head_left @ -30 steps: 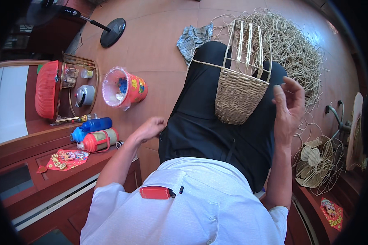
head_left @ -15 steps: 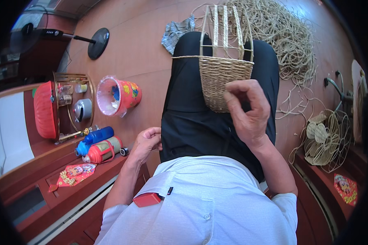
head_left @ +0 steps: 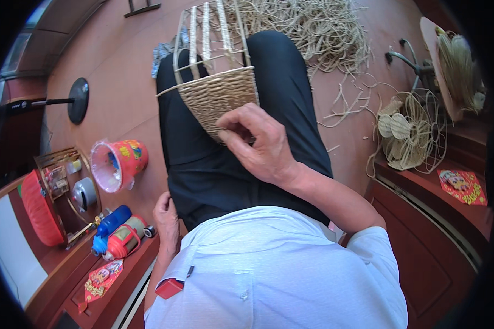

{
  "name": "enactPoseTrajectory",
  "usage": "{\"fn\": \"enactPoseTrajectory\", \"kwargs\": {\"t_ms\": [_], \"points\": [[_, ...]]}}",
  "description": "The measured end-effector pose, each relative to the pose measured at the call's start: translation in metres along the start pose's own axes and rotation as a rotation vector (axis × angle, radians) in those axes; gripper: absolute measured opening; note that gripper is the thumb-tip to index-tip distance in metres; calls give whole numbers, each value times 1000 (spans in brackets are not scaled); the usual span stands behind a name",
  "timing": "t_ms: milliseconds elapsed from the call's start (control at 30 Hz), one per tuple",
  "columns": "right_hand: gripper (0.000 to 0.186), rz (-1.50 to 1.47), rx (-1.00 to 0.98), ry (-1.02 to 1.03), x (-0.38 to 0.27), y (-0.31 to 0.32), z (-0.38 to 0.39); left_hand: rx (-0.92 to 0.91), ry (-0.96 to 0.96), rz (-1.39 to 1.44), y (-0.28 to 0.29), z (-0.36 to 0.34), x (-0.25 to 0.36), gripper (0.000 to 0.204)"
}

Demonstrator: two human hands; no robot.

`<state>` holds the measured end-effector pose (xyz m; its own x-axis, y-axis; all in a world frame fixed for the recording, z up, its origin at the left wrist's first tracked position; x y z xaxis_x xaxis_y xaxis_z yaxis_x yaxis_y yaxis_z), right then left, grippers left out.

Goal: Weaving thin straw or bamboo strips into a handcrafted basket structure.

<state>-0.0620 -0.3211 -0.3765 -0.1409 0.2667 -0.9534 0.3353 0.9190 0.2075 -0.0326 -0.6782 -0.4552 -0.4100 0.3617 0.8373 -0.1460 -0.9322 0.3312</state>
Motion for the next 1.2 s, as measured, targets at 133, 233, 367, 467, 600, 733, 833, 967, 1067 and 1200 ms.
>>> {"fn": "enactPoseTrajectory", "kwargs": {"t_ms": [133,233,367,467,600,733,833,967,1067,1200], "points": [[14,-2,-19,-31,5,-6,1,92,-167,141,1,-6,-26,20],[15,14,-13,-7,9,-5,2,155,-183,219,-4,-9,-31,18],[15,26,-9,-10,10,-4,3,128,-249,88,-3,-16,-28,13],[15,34,-14,-13,8,-3,2,109,-190,-20,0,-22,-23,13],[14,19,-20,-37,7,-3,2,46,-167,21,5,-31,-28,11],[15,32,-1,-24,10,-4,3,-81,-148,-193,7,-31,-12,17],[14,-4,9,-7,13,-6,4,-190,-152,-366,9,-29,3,26],[15,8,16,10,12,-7,4,-260,-340,-455,-14,-25,22,37],[12,13,3,17,8,-5,4,-186,-279,-388,-17,-36,21,37],[10,40,14,22,13,-2,6,-269,-253,-478,-9,-50,17,33]]}}
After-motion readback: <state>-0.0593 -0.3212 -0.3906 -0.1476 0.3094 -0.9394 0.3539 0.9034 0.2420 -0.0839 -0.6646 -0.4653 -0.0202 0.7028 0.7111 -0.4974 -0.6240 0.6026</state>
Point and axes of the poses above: each hand's wrist, its own z-axis away from the middle knuckle, its own y-axis out of the back of the hand, x = y × z, the point moved 5 cm from there along -z, towards the middle knuckle, and after that the axes turned 3 degrees about z, right-handed, at the moved point
